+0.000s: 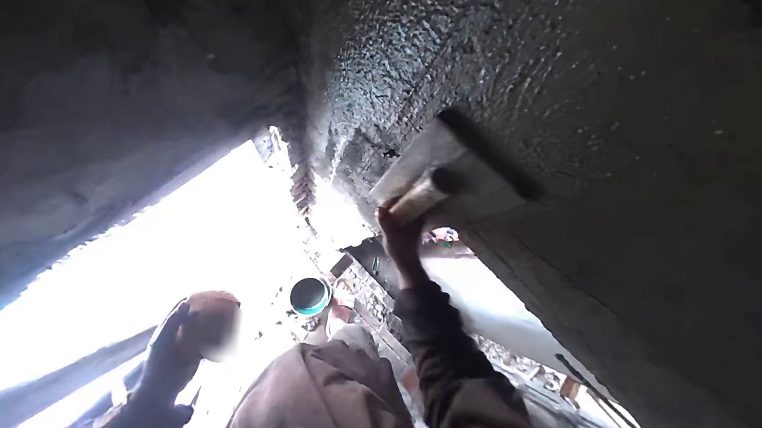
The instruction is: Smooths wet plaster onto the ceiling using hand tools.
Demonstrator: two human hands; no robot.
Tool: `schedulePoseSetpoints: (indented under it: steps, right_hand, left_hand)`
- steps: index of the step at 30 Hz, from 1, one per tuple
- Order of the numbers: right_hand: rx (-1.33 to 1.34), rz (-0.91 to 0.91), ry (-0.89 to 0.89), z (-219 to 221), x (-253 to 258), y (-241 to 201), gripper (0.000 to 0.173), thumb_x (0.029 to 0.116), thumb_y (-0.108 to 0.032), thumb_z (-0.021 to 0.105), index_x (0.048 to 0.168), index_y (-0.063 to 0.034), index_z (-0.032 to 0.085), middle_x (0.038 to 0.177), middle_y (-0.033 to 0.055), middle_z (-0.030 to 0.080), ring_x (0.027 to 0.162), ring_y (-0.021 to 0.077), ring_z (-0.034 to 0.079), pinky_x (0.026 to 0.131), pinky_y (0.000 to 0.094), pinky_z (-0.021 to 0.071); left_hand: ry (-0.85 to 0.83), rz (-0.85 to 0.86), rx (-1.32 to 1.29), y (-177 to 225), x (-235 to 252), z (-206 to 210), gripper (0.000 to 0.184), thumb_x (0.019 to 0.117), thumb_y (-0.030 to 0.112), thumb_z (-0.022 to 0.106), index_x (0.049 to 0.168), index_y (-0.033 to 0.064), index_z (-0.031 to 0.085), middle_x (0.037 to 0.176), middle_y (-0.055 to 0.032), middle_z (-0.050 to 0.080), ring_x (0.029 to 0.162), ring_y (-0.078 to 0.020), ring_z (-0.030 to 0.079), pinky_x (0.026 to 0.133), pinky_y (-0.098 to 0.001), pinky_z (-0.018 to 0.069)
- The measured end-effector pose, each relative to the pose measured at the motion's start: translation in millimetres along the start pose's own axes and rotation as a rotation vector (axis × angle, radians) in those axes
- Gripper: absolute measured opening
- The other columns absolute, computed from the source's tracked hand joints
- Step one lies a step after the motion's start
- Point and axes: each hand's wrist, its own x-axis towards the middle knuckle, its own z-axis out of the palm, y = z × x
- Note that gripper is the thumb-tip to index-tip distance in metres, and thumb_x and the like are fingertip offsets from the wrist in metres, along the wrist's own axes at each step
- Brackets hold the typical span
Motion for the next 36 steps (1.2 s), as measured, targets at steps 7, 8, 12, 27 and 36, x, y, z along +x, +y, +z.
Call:
schedulePoseSetpoints:
  steps: [7, 8, 12, 27, 36]
  right_hand:
    - [0.082, -0.033, 0.086, -71, -42, 33, 0.049, 0.0788, -0.016, 0.078, 0.115, 0.0088, 0.057, 0.095, 0.0091, 0.071, 0.087, 0.0157, 0.071, 0.084, 0.0356, 0.0619]
    - [0.129, -0.107, 0.104, -79, -42, 13, 0.045, 0.079, -0.016, 0.079, 0.112, 0.0056, 0.057, 0.092, 0.0064, 0.071, 0.084, 0.0159, 0.071, 0.082, 0.0366, 0.0623]
    - [0.049, -0.109, 0.111, -47, -21, -54, 0.047, 0.0774, -0.01, 0.078, 0.117, 0.0022, 0.055, 0.094, 0.0054, 0.07, 0.081, 0.0147, 0.071, 0.076, 0.0363, 0.0634]
    - [0.051, -0.237, 0.125, -56, -13, -91, 0.041, 0.077, -0.013, 0.081, 0.11, -0.0019, 0.059, 0.088, 0.0034, 0.071, 0.077, 0.0174, 0.072, 0.073, 0.0396, 0.0648]
    - [0.076, -0.003, 0.131, -4, -18, 56, 0.048, 0.0802, -0.012, 0.078, 0.119, 0.0073, 0.057, 0.1, 0.0142, 0.07, 0.09, 0.0216, 0.072, 0.085, 0.0417, 0.0625]
  left_hand:
    - [0.086, 0.053, 0.024, 2, -9, -8, 0.046, 0.1065, 0.043, 0.034, 0.128, 0.0105, 0.058, 0.104, -0.0109, 0.073, 0.088, -0.0225, 0.073, 0.074, -0.0412, 0.063]
    - [0.079, 0.063, 0.008, 1, -10, -17, 0.045, 0.1068, 0.042, 0.034, 0.127, 0.0107, 0.059, 0.104, -0.0106, 0.073, 0.089, -0.0225, 0.073, 0.075, -0.0409, 0.0629]
    - [0.058, 0.098, -0.03, 5, -12, -20, 0.047, 0.1078, 0.044, 0.03, 0.121, 0.0132, 0.063, 0.1, -0.0076, 0.074, 0.085, -0.0195, 0.073, 0.072, -0.0371, 0.063]
    - [0.167, 0.108, -0.072, 9, -21, -16, 0.047, 0.1095, 0.04, 0.025, 0.12, 0.0127, 0.062, 0.097, -0.0068, 0.074, 0.083, -0.0191, 0.073, 0.069, -0.0374, 0.0629]
    - [0.082, 0.081, -0.064, -4, -6, 0, 0.042, 0.105, 0.039, 0.036, 0.124, 0.0108, 0.06, 0.102, -0.0125, 0.073, 0.085, -0.0246, 0.073, 0.072, -0.0424, 0.0629]
